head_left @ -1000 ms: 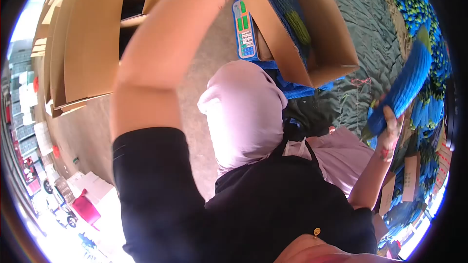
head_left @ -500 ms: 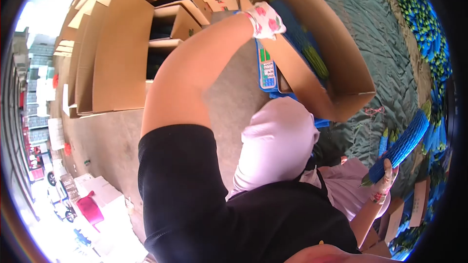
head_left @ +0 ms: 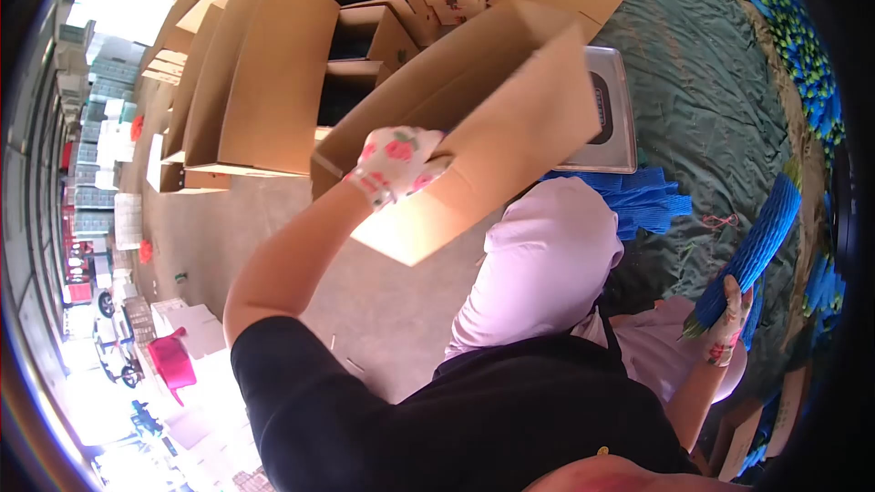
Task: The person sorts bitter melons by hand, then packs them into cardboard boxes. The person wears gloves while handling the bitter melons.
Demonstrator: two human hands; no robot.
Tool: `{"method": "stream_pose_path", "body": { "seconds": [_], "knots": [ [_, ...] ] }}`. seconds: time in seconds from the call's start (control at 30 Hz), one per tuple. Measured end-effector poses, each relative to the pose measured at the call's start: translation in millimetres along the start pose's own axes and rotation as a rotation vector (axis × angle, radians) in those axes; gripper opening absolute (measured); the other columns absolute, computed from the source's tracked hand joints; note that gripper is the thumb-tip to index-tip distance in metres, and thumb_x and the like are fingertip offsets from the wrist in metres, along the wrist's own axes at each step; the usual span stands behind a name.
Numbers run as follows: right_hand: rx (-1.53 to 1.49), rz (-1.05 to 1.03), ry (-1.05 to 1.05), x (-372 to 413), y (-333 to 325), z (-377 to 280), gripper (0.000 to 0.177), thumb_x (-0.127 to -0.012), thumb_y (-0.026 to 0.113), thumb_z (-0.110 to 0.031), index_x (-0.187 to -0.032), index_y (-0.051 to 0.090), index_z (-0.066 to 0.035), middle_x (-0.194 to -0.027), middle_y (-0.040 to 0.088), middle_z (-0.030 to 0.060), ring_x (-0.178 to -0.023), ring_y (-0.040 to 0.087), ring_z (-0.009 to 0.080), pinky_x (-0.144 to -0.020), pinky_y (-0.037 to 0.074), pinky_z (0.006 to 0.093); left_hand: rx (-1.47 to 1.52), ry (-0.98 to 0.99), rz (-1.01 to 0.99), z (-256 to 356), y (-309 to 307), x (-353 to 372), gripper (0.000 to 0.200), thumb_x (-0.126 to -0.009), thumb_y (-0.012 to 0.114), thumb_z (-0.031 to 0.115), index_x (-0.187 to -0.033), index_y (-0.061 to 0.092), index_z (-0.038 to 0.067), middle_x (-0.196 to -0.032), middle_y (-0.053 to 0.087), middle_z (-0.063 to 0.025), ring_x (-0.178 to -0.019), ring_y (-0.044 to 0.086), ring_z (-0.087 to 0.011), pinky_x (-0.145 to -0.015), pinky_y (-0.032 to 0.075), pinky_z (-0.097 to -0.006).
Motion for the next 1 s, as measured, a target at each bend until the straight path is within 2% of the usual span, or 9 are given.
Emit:
{"method": "stream_pose_path", "body": {
  "seconds": [0.17, 0.3, 0.57, 0.63, 0.67, 0.77, 0.87, 0.97, 1.0],
  "knots": [
    [-0.055, -0.063, 0.117, -14, -1, 10, 0.046, -0.072, 0.075, -0.015, -0.112, 0.056, -0.001, -0.089, 0.063, 0.0086, -0.075, 0.062, 0.0191, -0.067, 0.051, 0.0289, 0.129, -0.257, -0.003, -22, -3, 71, 0.036, -0.087, 0.053, 0.041, -0.086, 0.062, 0.007, -0.082, 0.066, -0.0143, -0.079, 0.064, -0.0331, -0.069, 0.05, -0.0428],
    [-0.073, -0.168, 0.034, -9, 24, -8, 0.045, -0.075, 0.073, -0.022, -0.111, 0.057, -0.001, -0.088, 0.063, 0.0092, -0.073, 0.061, 0.0184, -0.065, 0.049, 0.0275, 0.188, -0.456, -0.02, -28, 12, 137, 0.032, -0.086, 0.054, 0.037, -0.084, 0.061, 0.007, -0.081, 0.066, -0.0146, -0.078, 0.063, -0.0336, -0.068, 0.049, -0.0434],
    [0.04, -0.27, -0.006, -8, 36, -13, 0.041, -0.078, 0.07, -0.026, -0.108, 0.058, -0.001, -0.085, 0.063, 0.0057, -0.07, 0.059, 0.0147, -0.065, 0.047, 0.0255, 0.007, -0.359, -0.147, -5, -40, 184, 0.03, -0.083, 0.058, 0.037, -0.077, 0.06, 0.008, -0.075, 0.064, -0.0129, -0.073, 0.063, -0.031, -0.065, 0.049, -0.041],
    [0.004, -0.223, -0.009, -15, 31, -1, 0.039, -0.078, 0.07, -0.025, -0.107, 0.059, -0.002, -0.084, 0.063, 0.0044, -0.069, 0.058, 0.0133, -0.064, 0.045, 0.0249, 0.203, -0.36, -0.126, -6, -66, 188, 0.029, -0.081, 0.06, 0.038, -0.08, 0.062, 0.008, -0.074, 0.064, -0.0122, -0.071, 0.063, -0.0285, -0.065, 0.049, -0.0386],
    [0.032, -0.253, -0.003, -12, 33, -7, 0.038, -0.078, 0.071, -0.025, -0.107, 0.059, -0.003, -0.083, 0.063, 0.0035, -0.068, 0.058, 0.0124, -0.063, 0.045, 0.0246, 0.266, -0.493, -0.192, -5, -82, 186, 0.03, -0.08, 0.062, 0.037, -0.083, 0.064, 0.008, -0.072, 0.064, -0.0102, -0.068, 0.062, -0.0236, -0.064, 0.048, -0.0349],
    [0.026, -0.265, 0.05, -15, 29, -2, 0.038, -0.078, 0.072, -0.026, -0.106, 0.059, -0.004, -0.082, 0.061, 0.001, -0.067, 0.056, 0.0096, -0.062, 0.043, 0.0236, 0.404, -0.518, -0.114, -26, -104, 184, 0.03, -0.081, 0.068, 0.033, -0.09, 0.065, 0.005, -0.07, 0.063, -0.0053, -0.067, 0.059, -0.0149, -0.063, 0.048, -0.0308],
    [0.042, -0.213, 0.075, -8, 35, -11, 0.037, -0.079, 0.072, -0.027, -0.106, 0.06, -0.006, -0.082, 0.06, -0.0003, -0.067, 0.055, 0.009, -0.061, 0.043, 0.023, 0.762, -0.525, 0.049, -66, -117, 175, 0.048, -0.081, 0.074, 0.031, -0.103, 0.061, -0.009, -0.091, 0.067, -0.007, -0.077, 0.06, -0.0151, -0.07, 0.05, -0.0314],
    [0.064, -0.176, 0.101, -3, 40, -20, 0.034, -0.079, 0.071, -0.025, -0.106, 0.06, -0.007, -0.082, 0.06, -0.0014, -0.067, 0.055, 0.0084, -0.061, 0.042, 0.0225, 0.371, -0.505, 0.279, -110, -138, 155, 0.049, -0.081, 0.073, 0.03, -0.102, 0.06, -0.011, -0.094, 0.067, -0.0082, -0.08, 0.062, -0.0189, -0.07, 0.05, -0.0329],
    [0.052, -0.17, 0.082, -1, 41, -21, 0.032, -0.08, 0.07, -0.023, -0.106, 0.06, -0.007, -0.082, 0.06, -0.0017, -0.067, 0.055, 0.008, -0.061, 0.042, 0.0222, 0.368, -0.495, 0.276, -122, -144, 146, 0.049, -0.081, 0.073, 0.03, -0.102, 0.06, -0.011, -0.094, 0.067, -0.0082, -0.08, 0.062, -0.0189, -0.07, 0.05, -0.0329]
  ]
}}
Point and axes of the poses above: each hand's wrist, its own x-axis away from the middle knuckle, its own y-axis out of the palm, z = x × y, the point moved 1 cm from there along -x, towards the middle knuckle
